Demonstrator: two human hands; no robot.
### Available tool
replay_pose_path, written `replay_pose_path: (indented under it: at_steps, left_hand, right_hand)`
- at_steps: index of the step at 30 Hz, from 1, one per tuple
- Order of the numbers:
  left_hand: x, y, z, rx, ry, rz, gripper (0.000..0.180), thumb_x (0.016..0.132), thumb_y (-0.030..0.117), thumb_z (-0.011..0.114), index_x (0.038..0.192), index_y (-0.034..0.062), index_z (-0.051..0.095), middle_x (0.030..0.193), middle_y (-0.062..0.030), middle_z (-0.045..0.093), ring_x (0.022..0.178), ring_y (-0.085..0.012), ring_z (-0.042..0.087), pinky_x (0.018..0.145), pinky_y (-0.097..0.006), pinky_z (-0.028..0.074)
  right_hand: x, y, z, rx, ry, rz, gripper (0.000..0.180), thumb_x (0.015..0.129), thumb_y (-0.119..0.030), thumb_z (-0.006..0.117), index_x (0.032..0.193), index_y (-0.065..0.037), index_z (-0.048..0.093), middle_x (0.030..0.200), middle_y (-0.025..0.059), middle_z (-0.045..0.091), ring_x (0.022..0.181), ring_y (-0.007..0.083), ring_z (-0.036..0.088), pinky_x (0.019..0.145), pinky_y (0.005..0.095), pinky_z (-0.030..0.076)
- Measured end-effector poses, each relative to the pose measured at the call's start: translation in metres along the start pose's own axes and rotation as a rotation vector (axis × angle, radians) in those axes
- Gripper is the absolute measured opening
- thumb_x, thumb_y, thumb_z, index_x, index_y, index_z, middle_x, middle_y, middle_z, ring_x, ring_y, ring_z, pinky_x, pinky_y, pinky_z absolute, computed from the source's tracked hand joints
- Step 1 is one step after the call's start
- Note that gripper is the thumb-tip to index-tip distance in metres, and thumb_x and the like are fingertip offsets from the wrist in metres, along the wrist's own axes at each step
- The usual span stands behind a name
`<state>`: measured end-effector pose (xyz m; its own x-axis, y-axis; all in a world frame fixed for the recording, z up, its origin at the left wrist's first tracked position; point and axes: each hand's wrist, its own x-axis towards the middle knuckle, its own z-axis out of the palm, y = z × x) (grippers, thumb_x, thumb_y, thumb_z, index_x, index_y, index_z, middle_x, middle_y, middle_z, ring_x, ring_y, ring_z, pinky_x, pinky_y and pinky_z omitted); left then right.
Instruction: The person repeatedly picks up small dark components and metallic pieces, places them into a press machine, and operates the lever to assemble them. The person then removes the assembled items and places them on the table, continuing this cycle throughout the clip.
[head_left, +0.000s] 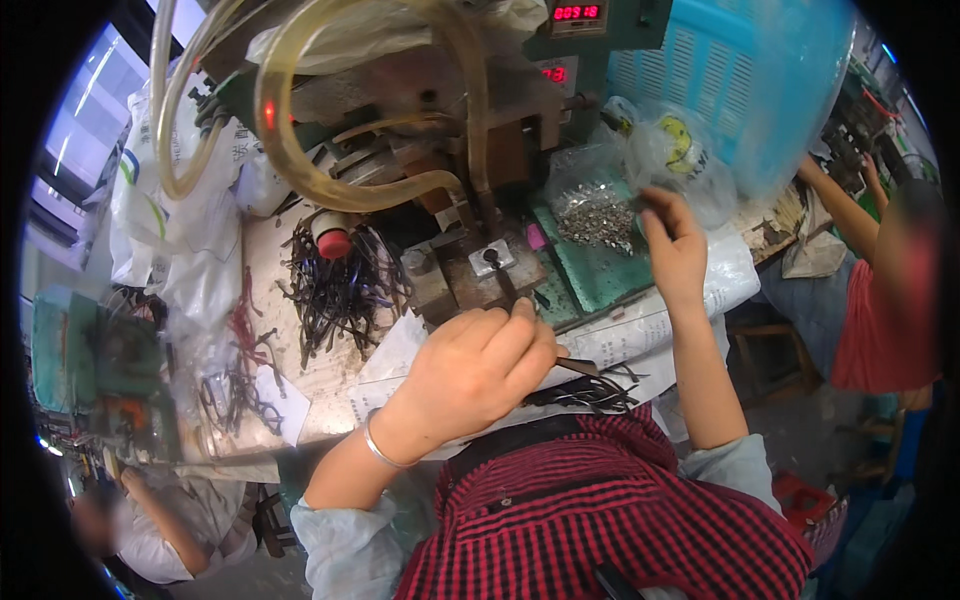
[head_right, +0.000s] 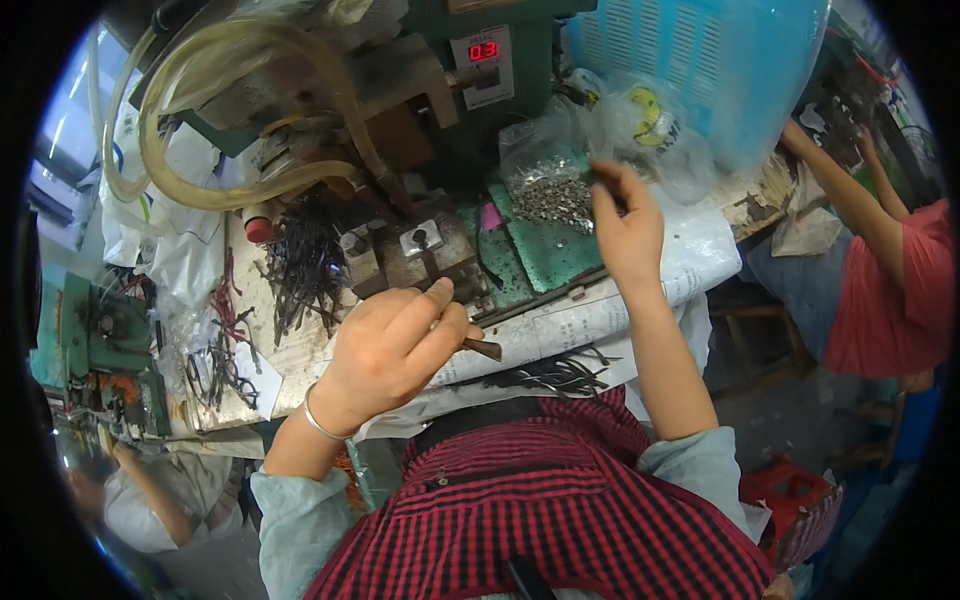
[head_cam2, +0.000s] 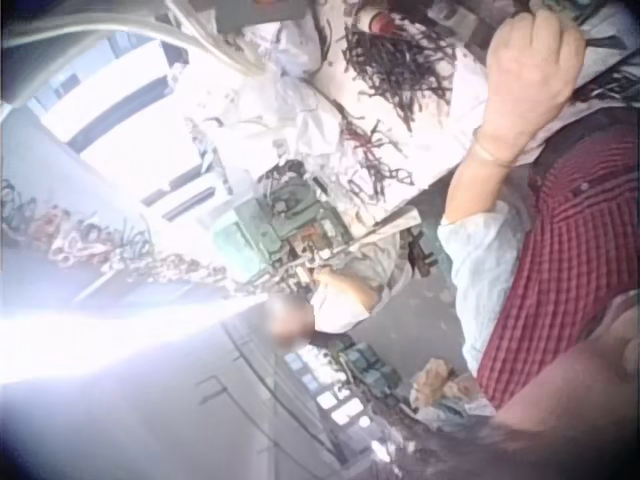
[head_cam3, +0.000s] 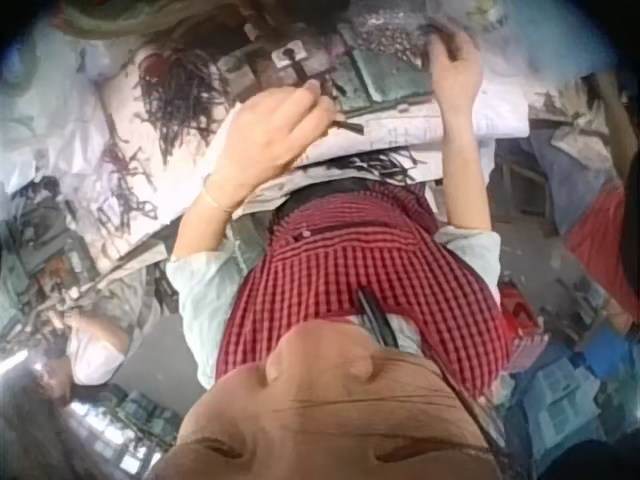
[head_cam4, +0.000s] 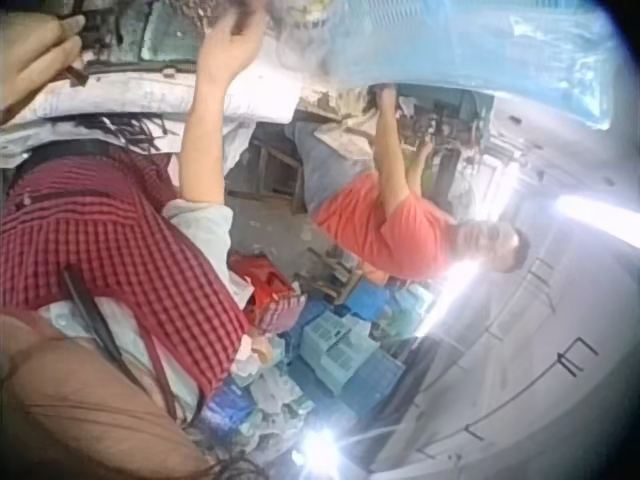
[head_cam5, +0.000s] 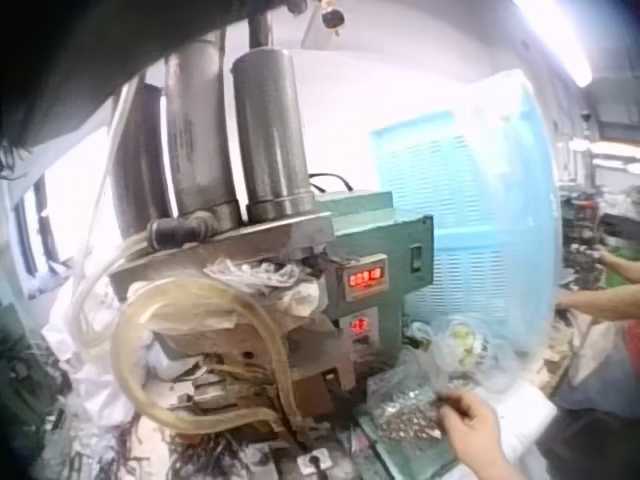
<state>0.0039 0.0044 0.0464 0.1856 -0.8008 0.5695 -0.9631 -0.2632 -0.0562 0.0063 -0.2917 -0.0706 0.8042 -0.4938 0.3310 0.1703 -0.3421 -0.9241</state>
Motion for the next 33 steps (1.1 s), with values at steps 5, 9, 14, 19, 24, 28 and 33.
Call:
replay_pose_path:
  at_steps: [5, 9, 14, 19, 24, 28, 33]
  left_hand:
    - [-0.004, -0.003, 0.006, 0.019, 0.054, 0.017, 0.021, 0.086, 0.017, 0.072, 0.099, 0.0015, 0.065, 0.103, -0.0140, 0.066, 0.072, -0.0189, 0.059, 0.062, -0.031, 0.051]
    - [-0.011, 0.005, 0.009, -0.084, 0.120, -0.079, 0.020, 0.081, 0.015, 0.081, 0.095, 0.0036, 0.070, 0.105, -0.0150, 0.071, 0.075, -0.0229, 0.067, 0.061, -0.033, 0.055]
    - [-0.025, 0.038, -0.038, -1.085, 0.457, -0.251, 0.004, 0.092, 0.002, 0.068, 0.095, 0.0025, 0.071, 0.110, -0.0197, 0.071, 0.077, -0.0289, 0.067, 0.062, -0.035, 0.054]
    - [-0.039, 0.063, -0.029, -1.748, 0.351, 0.185, 0.055, 0.095, 0.013, 0.074, 0.140, -0.0127, 0.055, 0.141, -0.0295, 0.057, 0.131, -0.0419, 0.056, 0.106, -0.048, 0.046]
    - [-0.094, 0.036, -0.077, -1.167, 0.177, -0.208, 0.021, 0.095, 0.021, 0.071, 0.101, 0.0010, 0.070, 0.095, -0.0129, 0.069, 0.088, -0.0327, 0.066, 0.077, -0.041, 0.054]
    - [-0.165, -0.023, -0.035, 0.086, -0.012, -1.214, 0.042, 0.087, 0.043, 0.076, 0.100, 0.0032, 0.073, 0.101, -0.0169, 0.073, 0.090, -0.0326, 0.071, 0.075, -0.042, 0.057]
    - [-0.207, -0.083, 0.036, 0.201, -0.047, -1.645, 0.054, 0.081, 0.057, 0.077, 0.086, 0.0029, 0.076, 0.083, -0.0187, 0.074, 0.082, -0.0356, 0.073, 0.069, -0.047, 0.057]
  right_hand:
    - [-0.013, -0.009, -0.003, -0.310, -0.132, 0.004, 0.016, 0.086, -0.007, 0.070, 0.101, -0.003, 0.073, 0.096, 0.0119, 0.071, 0.087, 0.0248, 0.069, 0.080, 0.0352, 0.053]
    - [-0.036, -0.018, 0.005, -0.684, -0.187, -0.174, 0.014, 0.078, -0.011, 0.077, 0.089, -0.004, 0.072, 0.091, 0.0132, 0.067, 0.091, 0.0344, 0.065, 0.083, 0.0438, 0.051]
    - [-0.038, 0.011, 0.027, -0.751, -0.119, -0.259, 0.009, 0.077, -0.009, 0.074, 0.080, -0.003, 0.068, 0.088, 0.0143, 0.065, 0.089, 0.0371, 0.062, 0.079, 0.0474, 0.049]
    - [-0.043, 0.035, 0.000, -0.461, -0.107, -0.057, 0.017, 0.096, -0.009, 0.065, 0.110, 0.000, 0.068, 0.097, 0.0141, 0.073, 0.089, 0.0253, 0.070, 0.083, 0.0365, 0.053]
    - [-0.020, 0.066, -0.003, -0.412, -0.132, -0.201, 0.026, 0.101, -0.011, 0.063, 0.123, 0.001, 0.067, 0.115, 0.0158, 0.072, 0.105, 0.0260, 0.068, 0.093, 0.0359, 0.052]
    - [-0.019, 0.034, 0.015, -0.282, -0.170, -0.043, 0.026, 0.101, -0.012, 0.063, 0.123, 0.002, 0.069, 0.117, 0.0155, 0.072, 0.106, 0.0247, 0.067, 0.094, 0.0368, 0.053]
    - [-0.053, -0.027, 0.046, -0.234, -0.082, -0.002, 0.026, 0.093, -0.023, 0.076, 0.108, -0.001, 0.076, 0.110, 0.0166, 0.076, 0.099, 0.0254, 0.071, 0.090, 0.0334, 0.053]
